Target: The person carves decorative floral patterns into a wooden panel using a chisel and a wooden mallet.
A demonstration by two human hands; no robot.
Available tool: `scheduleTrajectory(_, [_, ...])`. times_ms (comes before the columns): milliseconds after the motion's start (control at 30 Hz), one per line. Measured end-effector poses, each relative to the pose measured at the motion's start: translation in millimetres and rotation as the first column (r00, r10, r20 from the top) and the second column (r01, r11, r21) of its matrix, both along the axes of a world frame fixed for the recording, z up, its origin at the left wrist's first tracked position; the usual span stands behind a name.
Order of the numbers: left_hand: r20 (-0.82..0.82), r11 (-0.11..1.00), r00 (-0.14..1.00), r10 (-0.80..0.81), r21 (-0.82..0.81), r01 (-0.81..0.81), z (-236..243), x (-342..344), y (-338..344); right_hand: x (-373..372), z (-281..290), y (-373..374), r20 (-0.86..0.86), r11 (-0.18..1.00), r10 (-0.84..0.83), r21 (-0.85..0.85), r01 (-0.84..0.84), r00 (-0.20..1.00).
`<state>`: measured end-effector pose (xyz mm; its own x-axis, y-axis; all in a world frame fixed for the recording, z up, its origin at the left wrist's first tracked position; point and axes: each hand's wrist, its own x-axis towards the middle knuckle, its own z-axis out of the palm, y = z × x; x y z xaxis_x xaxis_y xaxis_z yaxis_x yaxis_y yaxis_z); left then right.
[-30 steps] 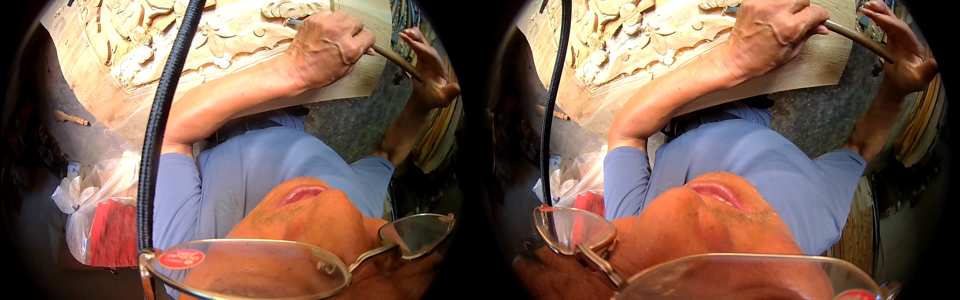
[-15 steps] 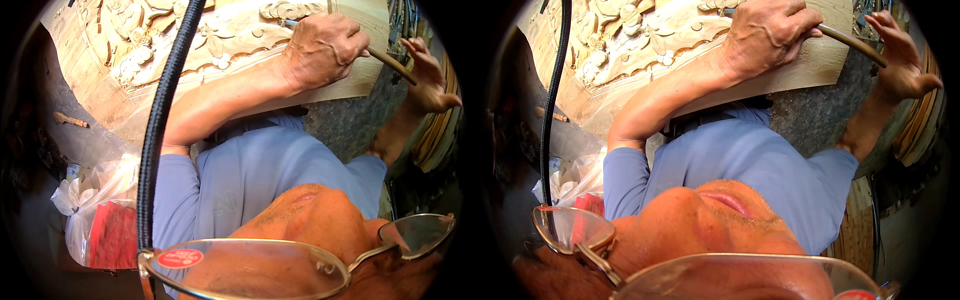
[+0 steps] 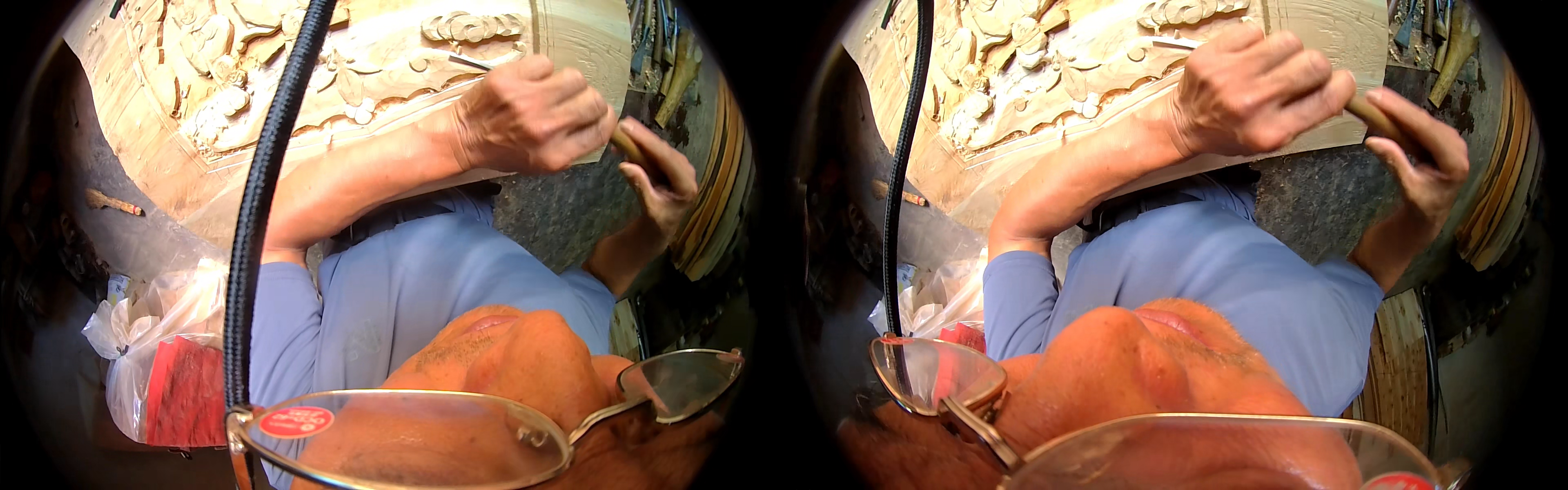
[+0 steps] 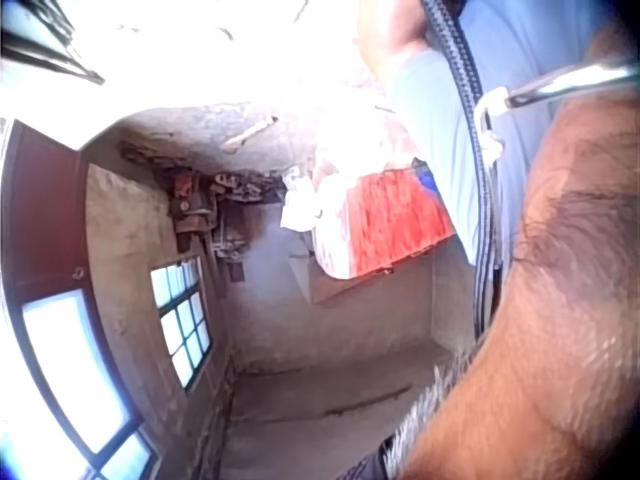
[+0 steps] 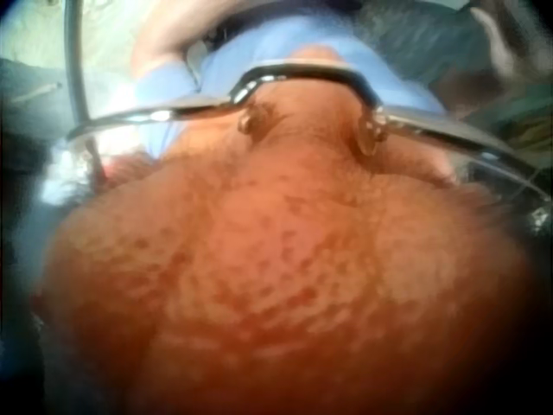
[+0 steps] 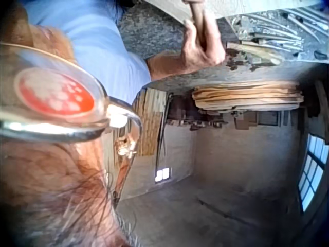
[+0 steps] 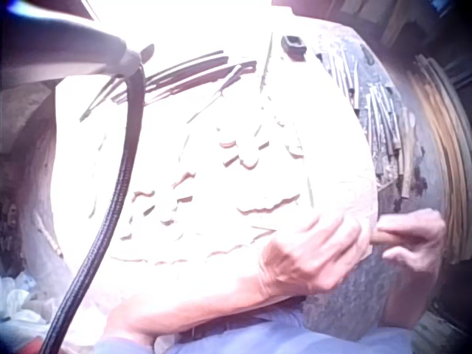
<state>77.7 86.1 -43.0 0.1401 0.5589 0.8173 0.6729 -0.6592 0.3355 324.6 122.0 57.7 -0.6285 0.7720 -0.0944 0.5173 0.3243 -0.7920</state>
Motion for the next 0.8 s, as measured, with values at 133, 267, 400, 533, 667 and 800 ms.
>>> scheduleTrajectory(133, [-0.026, 0.986, 0.986, -0.165, -0.014, 0.165, -5.2, 4.7, -3.8, 3.2, -4.9, -21.5, 0.075, 0.999, -0.035, -0.01, 0.035, 0.997])
scheduleTrajectory(267, [-0.032, 0.967, 0.97, -0.24, -0.092, 0.236, -4.3, 9.5, -1.6, 4.4, -11.3, -39.9, -0.008, 0.968, -0.251, -0.027, 0.251, 0.968])
scheduleTrajectory(400, [-0.051, 0.936, 0.953, -0.299, -0.209, 0.282, -4.8, 8.4, 2.1, 16.8, -23.9, -39.2, -0.082, 0.975, -0.219, 0.008, 0.22, 0.972])
scheduleTrajectory(533, [-0.004, 0.924, 0.955, -0.297, -0.254, 0.286, -9.3, 11.8, 5.2, 21.0, -28.1, -22.3, -0.139, 0.984, -0.154, -0.116, 0.138, 0.978])
scheduleTrajectory(667, [0.03, 0.913, 0.957, -0.287, -0.294, 0.283, -14.4, 12.2, 7.8, 14.8, -22.3, -7.7, -0.103, 0.99, -0.107, -0.103, 0.097, 0.989])
scheduleTrajectory(800, [0.048, 0.897, 0.957, -0.287, -0.338, 0.286, -12.0, 10.1, 9.5, 13.8, -17.1, -1.6, -0.066, 0.995, -0.077, -0.061, 0.073, 0.995])
